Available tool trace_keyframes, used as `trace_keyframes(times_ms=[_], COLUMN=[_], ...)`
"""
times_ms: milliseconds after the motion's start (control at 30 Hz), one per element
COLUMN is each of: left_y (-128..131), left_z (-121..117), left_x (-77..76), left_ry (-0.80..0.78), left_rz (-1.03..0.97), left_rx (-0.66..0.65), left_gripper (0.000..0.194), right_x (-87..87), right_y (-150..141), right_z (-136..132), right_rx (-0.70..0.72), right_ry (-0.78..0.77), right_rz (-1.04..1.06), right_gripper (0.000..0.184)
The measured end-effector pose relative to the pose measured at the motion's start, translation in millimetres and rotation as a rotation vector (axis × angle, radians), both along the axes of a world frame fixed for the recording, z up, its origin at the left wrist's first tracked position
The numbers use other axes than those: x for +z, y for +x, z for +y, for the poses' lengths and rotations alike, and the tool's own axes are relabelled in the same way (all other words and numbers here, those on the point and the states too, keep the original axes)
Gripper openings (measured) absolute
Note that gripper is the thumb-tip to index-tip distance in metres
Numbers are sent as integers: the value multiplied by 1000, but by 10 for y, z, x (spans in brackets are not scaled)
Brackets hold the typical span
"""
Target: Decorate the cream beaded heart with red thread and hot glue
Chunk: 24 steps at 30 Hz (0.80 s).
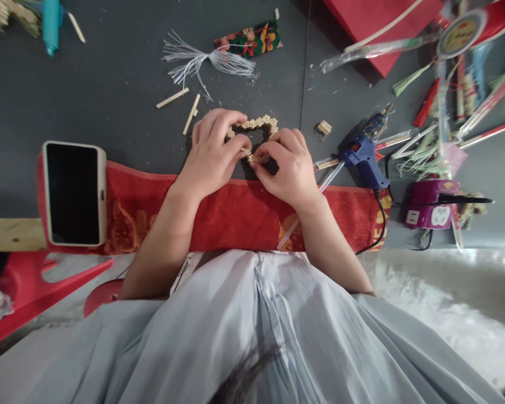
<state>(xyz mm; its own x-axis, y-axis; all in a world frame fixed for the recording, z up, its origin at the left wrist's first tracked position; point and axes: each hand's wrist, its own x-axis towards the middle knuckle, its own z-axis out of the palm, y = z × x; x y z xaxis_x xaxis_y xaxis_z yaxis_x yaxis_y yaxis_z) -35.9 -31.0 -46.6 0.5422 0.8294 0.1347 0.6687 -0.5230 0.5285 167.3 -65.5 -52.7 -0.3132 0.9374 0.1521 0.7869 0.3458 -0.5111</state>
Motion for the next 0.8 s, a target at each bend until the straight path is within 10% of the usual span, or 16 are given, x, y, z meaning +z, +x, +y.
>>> trace_keyframes(times_ms=[800], left_y=[-33], left_z=[-12], left_x=[48], left_ry=[-15], left_rz=[23], left_rx=[-10], left_gripper=[30], right_x=[-43], right_y=[20], right_z=[-1], right_rx=[-13], right_ry=[18], right_rz=[24], right_gripper=[17])
